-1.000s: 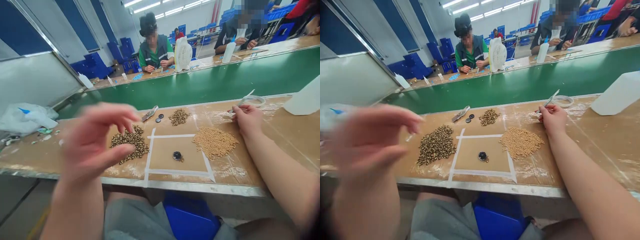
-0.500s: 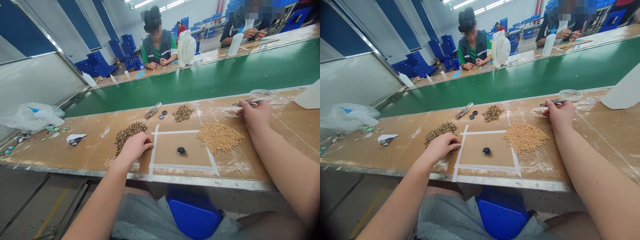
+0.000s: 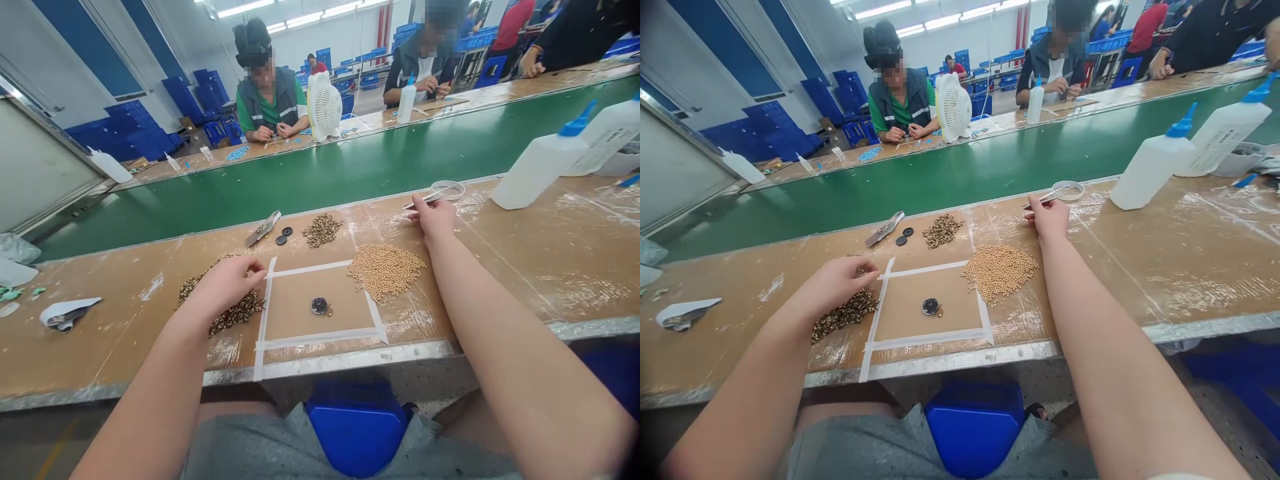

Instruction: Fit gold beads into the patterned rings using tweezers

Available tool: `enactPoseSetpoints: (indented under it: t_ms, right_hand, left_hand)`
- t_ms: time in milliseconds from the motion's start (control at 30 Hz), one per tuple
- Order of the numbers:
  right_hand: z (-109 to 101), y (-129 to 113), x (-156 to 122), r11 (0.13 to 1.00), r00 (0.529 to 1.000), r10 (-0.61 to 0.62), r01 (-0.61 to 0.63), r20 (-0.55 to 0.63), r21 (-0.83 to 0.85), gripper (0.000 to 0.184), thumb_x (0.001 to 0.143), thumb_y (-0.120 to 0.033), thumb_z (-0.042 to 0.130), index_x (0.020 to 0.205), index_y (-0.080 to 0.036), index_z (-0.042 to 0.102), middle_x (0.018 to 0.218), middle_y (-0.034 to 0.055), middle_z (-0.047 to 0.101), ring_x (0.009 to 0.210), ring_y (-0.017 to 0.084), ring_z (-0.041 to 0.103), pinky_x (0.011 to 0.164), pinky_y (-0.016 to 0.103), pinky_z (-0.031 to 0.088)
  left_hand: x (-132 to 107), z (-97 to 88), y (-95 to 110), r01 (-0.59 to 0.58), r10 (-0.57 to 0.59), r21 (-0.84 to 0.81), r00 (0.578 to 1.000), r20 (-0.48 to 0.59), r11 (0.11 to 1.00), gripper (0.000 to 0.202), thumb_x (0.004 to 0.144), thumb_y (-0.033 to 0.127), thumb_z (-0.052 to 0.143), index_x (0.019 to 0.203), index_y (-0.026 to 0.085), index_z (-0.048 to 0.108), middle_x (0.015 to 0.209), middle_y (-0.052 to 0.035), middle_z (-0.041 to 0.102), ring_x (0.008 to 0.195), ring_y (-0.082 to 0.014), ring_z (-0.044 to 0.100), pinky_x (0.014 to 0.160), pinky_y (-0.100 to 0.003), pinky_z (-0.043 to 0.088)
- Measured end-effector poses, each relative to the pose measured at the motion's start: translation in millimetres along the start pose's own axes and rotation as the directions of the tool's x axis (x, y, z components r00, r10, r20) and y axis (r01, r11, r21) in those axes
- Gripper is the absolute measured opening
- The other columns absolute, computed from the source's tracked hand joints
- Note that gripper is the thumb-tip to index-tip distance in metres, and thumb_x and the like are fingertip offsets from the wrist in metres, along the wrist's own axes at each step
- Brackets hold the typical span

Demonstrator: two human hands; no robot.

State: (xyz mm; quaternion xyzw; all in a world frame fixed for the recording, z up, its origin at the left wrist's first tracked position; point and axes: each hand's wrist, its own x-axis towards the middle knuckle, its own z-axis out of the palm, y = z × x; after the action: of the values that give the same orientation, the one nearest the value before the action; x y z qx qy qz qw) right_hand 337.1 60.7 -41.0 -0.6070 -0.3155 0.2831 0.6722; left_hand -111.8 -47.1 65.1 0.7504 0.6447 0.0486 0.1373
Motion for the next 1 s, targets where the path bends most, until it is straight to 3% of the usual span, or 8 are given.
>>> enactPoseSetpoints:
  t_ms: [133,233,300,433,600,700,900,1000]
  right_hand:
    - [1.4,1.3,4.0,1.0,0.999,-0.02,0.02,-0.034,-0.004,0.029,0.087,-0.04,0.076,0.08,-0.014,0.067,0.071,0.0033,0.067,0.048,0.01,0.056,0.043,0.022,0.043]
    - [-0.3,-1.2,6.2,0.999,0.999,-0.039,0.039,-0.014,-0.014,0.035,0.086,-0.049,0.076,0.084,-0.014,0.071,0.054,-0.004,0.051,0.043,0.009,0.042,0.04,0.022,0.033]
    - [-0.6,-8.0,2.7,0.997,0.996,-0.07,0.069,0.052,0.031,0.037,0.088,-0.053,0.073,0.087,-0.015,0.071,0.052,-0.0062,0.044,0.043,0.009,0.036,0.039,0.023,0.029]
    - [5.0,-33.9,-25.7,0.985,0.918,-0.165,0.136,0.36,0.105,0.034,0.092,-0.053,0.069,0.09,-0.019,0.071,0.059,-0.0023,0.051,0.05,0.01,0.046,0.044,0.024,0.036]
    - [15.3,-53.5,-74.2,0.985,0.674,-0.12,0.17,0.728,0.006,0.023,0.093,-0.043,0.072,0.093,-0.021,0.067,0.067,0.0008,0.064,0.055,0.013,0.057,0.051,0.028,0.046]
    - [19.3,-49.0,-87.2,0.983,0.573,-0.052,0.176,0.818,-0.061,0.025,0.096,-0.045,0.068,0.097,-0.02,0.066,0.067,0.0011,0.064,0.056,0.014,0.059,0.053,0.029,0.048]
    - [25.1,-36.4,-90.0,0.978,0.547,0.018,0.164,0.837,-0.128,0.037,0.102,-0.052,0.052,0.09,-0.02,0.066,0.09,0.0065,0.069,0.067,0.015,0.064,0.064,0.032,0.055]
    - [25.6,-34.6,-89.3,0.969,0.575,-0.017,0.21,0.818,-0.127,0.036,0.104,-0.052,0.05,0.098,-0.021,0.068,0.078,0.0036,0.067,0.068,0.018,0.065,0.067,0.034,0.055]
  left_hand:
    - [30.8,14.1,55.4,-0.112,0.09,-0.319,0.992,-0.084,0.941,0.023,0.087,0.043,0.064,0.09,0.021,0.072,0.091,-0.0042,0.076,0.065,-0.0151,0.061,0.057,-0.027,0.042]
    - [56.6,44.4,95.3,-0.201,0.15,-0.667,0.98,-0.134,0.718,0.016,0.089,0.033,0.062,0.092,0.018,0.067,0.098,-0.0082,0.077,0.059,-0.0102,0.057,0.052,-0.024,0.042]
    - [70.5,67.2,110.1,-0.239,0.139,-0.781,0.971,-0.195,0.577,0.014,0.09,0.032,0.063,0.092,0.018,0.065,0.1,-0.0096,0.076,0.06,-0.0095,0.059,0.05,-0.022,0.042]
    - [88.8,98.0,112.8,-0.324,0.129,-0.851,0.946,-0.298,0.413,0.016,0.09,0.033,0.065,0.092,0.017,0.064,0.094,-0.0085,0.075,0.06,-0.0075,0.055,0.052,-0.021,0.044]
    - [100.3,103.5,106.0,-0.267,0.058,-0.933,0.964,-0.26,0.24,0.018,0.094,0.034,0.063,0.102,0.018,0.065,0.088,-0.0034,0.068,0.053,-0.0057,0.049,0.042,-0.019,0.038]
    - [101.4,103.0,108.7,-0.19,0.058,-0.97,0.981,-0.183,0.151,0.016,0.097,0.033,0.059,0.103,0.018,0.06,0.091,-0.0037,0.068,0.053,-0.005,0.049,0.042,-0.018,0.038]
    - [102.8,108.6,110.6,-0.152,0.101,-0.986,0.984,-0.145,0.064,0.012,0.1,0.03,0.054,0.103,0.019,0.055,0.098,-0.0048,0.069,0.053,-0.005,0.055,0.041,-0.018,0.038]
    - [104.0,111.1,108.7,-0.142,0.104,-0.988,0.985,-0.136,0.052,0.013,0.099,0.03,0.056,0.104,0.018,0.058,0.093,-0.0029,0.066,0.053,-0.005,0.054,0.041,-0.017,0.038]
